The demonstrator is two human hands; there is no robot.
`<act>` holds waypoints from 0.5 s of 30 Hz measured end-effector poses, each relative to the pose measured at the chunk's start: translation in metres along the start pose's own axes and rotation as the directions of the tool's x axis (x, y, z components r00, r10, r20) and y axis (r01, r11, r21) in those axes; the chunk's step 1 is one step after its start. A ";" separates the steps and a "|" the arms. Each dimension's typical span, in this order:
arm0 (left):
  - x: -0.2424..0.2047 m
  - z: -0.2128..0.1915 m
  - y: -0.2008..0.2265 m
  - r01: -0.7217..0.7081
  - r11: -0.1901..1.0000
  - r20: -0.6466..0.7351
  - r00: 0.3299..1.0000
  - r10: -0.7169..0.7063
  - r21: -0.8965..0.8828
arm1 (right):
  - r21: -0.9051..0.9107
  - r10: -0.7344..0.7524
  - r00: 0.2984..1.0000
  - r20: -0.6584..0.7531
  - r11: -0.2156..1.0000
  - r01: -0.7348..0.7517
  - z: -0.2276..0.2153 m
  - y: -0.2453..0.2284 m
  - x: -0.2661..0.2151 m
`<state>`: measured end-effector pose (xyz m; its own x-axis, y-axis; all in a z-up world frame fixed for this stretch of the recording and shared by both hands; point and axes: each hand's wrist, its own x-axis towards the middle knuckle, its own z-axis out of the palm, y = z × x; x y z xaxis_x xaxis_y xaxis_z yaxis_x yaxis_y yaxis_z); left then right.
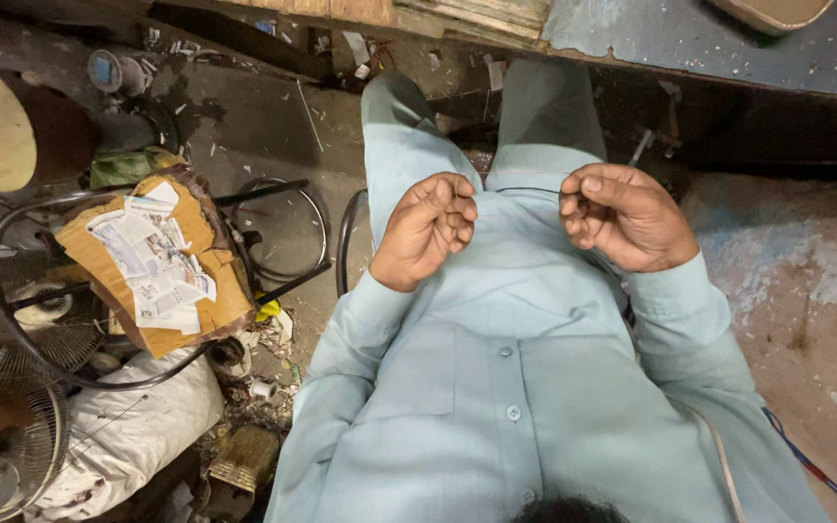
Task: The person assembles small electrical components by hand, using a wooden jig to hold a laminated core. They cut a flat strip with scissors, wrap it around the core, and thread a wire through the assembly. The person repeats the process with another core, handling copper wire and flat strips throughout.
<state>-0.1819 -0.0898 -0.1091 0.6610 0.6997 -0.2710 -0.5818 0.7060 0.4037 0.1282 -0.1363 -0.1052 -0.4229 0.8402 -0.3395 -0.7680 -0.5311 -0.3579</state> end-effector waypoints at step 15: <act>0.038 0.071 0.115 -0.262 0.253 -0.009 0.677 0.736 0.932 | -0.244 -0.399 0.907 -0.138 0.901 0.360 -0.012 -0.032 -0.035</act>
<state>-0.1900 0.0104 -0.0105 0.0147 0.9943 0.1055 0.1214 -0.1066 0.9869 0.1732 -0.1499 -0.0927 -0.0106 0.9586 -0.2845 -0.7266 -0.2029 -0.6564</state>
